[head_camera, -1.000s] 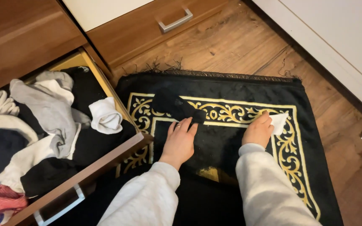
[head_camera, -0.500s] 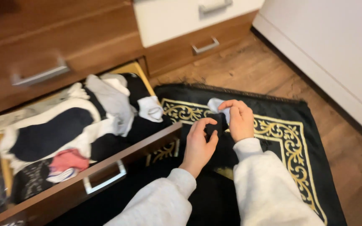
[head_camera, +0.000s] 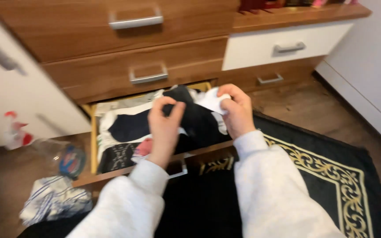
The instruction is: Organizing and folding socks into different drawers of a wooden dresser
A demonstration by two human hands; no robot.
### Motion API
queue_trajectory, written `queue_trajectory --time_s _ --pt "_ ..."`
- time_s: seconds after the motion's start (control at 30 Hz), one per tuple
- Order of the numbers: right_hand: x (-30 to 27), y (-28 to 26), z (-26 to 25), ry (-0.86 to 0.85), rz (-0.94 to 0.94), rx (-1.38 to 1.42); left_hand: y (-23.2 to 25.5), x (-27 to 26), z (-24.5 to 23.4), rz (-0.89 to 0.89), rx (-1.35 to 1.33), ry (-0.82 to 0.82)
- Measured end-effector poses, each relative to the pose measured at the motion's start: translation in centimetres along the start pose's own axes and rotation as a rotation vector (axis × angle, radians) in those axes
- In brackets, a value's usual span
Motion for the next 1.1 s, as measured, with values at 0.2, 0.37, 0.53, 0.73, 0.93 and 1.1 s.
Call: queue_trajectory --time_s 0.2,0.37,0.53,0.73,0.93,1.1 --pt "0.9 8.7 4.9 -0.352 0.068 -0.694 -7.2 -0.6 -10.9 -0.226 0.740 -0.051" --pt "-5.7 6.3 8.3 -0.680 0.144 -1.357 -1.2 -3.7 -8.2 0.122 0.951 -0.476" --pt "-11.2 6.7 10.6 -1.077 0.147 -1.514 -4.4 -7.1 -6.7 -0.024 1.082 -0.954" --pt "-10.5 10.7 10.5 -1.125 0.065 -1.617 -6.4 -6.2 -6.6 -0.204 1.110 -1.034" --pt "-6.7 14.2 11.1 -1.144 -0.022 -1.720 -9.3 -2.4 -6.0 -0.172 1.025 -0.985" --pt "-2.2 16.5 12.9 -1.107 -0.079 -1.723 -12.4 1.9 -5.3 -0.170 1.011 -0.961"
Point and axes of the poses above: each hand's wrist, its own x-axis towards the middle knuckle, its own z-axis out of the palm, y = z × x, the point moved 10 cm from there along x, towards the middle knuckle, and after that the axes turned 3 degrees about -z, right-handed, at the moved point
